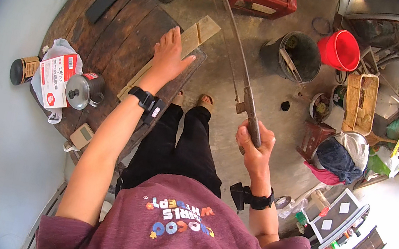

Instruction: The person uses a hand saw to cut a long wooden plank placed on a wooden table. They hold the plank with one hand and saw with the other, making several cuts along the length of the plank.

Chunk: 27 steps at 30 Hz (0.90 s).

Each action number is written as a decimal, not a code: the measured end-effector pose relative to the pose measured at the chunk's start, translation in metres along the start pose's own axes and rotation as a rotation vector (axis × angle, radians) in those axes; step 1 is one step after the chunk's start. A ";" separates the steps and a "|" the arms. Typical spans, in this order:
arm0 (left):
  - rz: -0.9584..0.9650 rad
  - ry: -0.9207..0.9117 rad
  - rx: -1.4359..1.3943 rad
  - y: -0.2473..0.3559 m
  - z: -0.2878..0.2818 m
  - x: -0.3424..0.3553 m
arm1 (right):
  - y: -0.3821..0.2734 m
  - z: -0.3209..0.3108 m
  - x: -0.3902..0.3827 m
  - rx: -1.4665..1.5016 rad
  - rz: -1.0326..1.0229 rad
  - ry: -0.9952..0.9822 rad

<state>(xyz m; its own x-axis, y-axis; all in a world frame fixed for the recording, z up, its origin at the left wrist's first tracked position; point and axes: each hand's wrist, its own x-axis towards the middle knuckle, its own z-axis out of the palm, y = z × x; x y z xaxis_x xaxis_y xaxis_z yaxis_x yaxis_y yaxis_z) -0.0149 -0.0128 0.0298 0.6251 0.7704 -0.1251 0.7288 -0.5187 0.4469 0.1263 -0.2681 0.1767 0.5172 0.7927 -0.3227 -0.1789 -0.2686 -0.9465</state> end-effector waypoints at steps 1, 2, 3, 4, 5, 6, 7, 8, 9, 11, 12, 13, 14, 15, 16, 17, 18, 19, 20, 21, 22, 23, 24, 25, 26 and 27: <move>-0.007 -0.011 0.028 0.003 0.003 0.006 | 0.002 0.000 0.001 0.015 -0.003 -0.018; -0.001 0.012 0.055 0.005 0.007 0.013 | 0.004 0.001 0.003 -0.011 -0.001 -0.011; 0.002 0.022 0.086 0.005 0.011 0.018 | 0.005 0.002 0.005 -0.028 -0.011 -0.014; 0.010 0.052 0.107 0.003 0.014 0.022 | 0.008 0.004 0.008 -0.034 -0.017 -0.015; 0.014 0.067 0.131 0.001 0.018 0.026 | 0.010 0.006 0.011 -0.051 -0.016 -0.020; 0.006 0.056 0.145 -0.002 0.021 0.028 | 0.012 0.008 0.014 -0.057 -0.013 -0.023; 0.026 0.072 0.174 -0.004 0.025 0.029 | 0.015 0.011 0.017 -0.047 -0.021 -0.034; 0.036 0.059 0.194 -0.007 0.027 0.029 | 0.017 0.015 0.020 -0.055 -0.015 -0.036; 0.025 0.007 0.224 -0.009 0.029 0.029 | 0.020 0.018 0.024 -0.047 -0.019 -0.046; 0.033 0.066 0.223 -0.010 0.033 0.029 | 0.026 0.026 0.030 -0.023 -0.015 -0.046; 0.030 0.066 0.217 -0.009 0.034 0.028 | 0.029 0.030 0.033 -0.009 -0.004 -0.037; 0.025 0.073 0.227 -0.008 0.035 0.028 | 0.031 0.033 0.035 0.016 -0.005 -0.034; 0.021 0.077 0.234 -0.007 0.035 0.028 | 0.033 0.036 0.037 0.010 0.018 -0.032; 0.020 0.091 0.245 -0.006 0.035 0.028 | 0.035 0.040 0.039 0.019 0.026 -0.035; 0.017 0.085 0.245 -0.005 0.035 0.028 | 0.036 0.043 0.041 0.036 0.022 -0.036; 0.017 0.089 0.248 -0.005 0.035 0.028 | 0.037 0.046 0.043 0.048 0.046 -0.030; 0.013 0.090 0.255 -0.005 0.034 0.028 | 0.039 0.049 0.045 0.068 0.057 -0.023; 0.022 0.109 0.247 -0.005 0.034 0.028 | 0.039 0.051 0.047 0.087 0.070 -0.014; 0.027 0.123 0.242 -0.005 0.034 0.028 | 0.040 0.052 0.049 0.055 0.062 -0.015; 0.033 0.133 0.231 -0.005 0.033 0.029 | 0.041 0.053 0.050 0.022 0.053 -0.017; 0.029 0.138 0.229 -0.005 0.033 0.029 | 0.042 0.054 0.052 -0.007 0.029 -0.010; 0.028 0.137 0.221 -0.005 0.033 0.029 | 0.044 0.055 0.053 0.014 0.058 -0.012; 0.023 0.129 0.212 -0.005 0.033 0.029 | 0.046 0.055 0.054 0.037 0.070 -0.008; 0.027 0.139 0.205 -0.005 0.032 0.029 | 0.048 0.055 0.054 0.069 0.071 -0.007; 0.028 0.138 0.196 -0.005 0.032 0.029 | 0.051 0.056 0.055 0.070 0.088 -0.005; 0.030 0.133 0.188 -0.005 0.032 0.029 | 0.054 0.056 0.055 0.079 0.095 -0.003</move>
<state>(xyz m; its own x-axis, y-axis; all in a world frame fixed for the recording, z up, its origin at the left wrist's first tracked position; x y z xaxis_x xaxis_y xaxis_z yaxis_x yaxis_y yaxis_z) 0.0082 0.0004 -0.0042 0.6142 0.7891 0.0096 0.7572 -0.5927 0.2746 0.0983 -0.2084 0.1083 0.4922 0.7674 -0.4108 -0.2921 -0.2990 -0.9085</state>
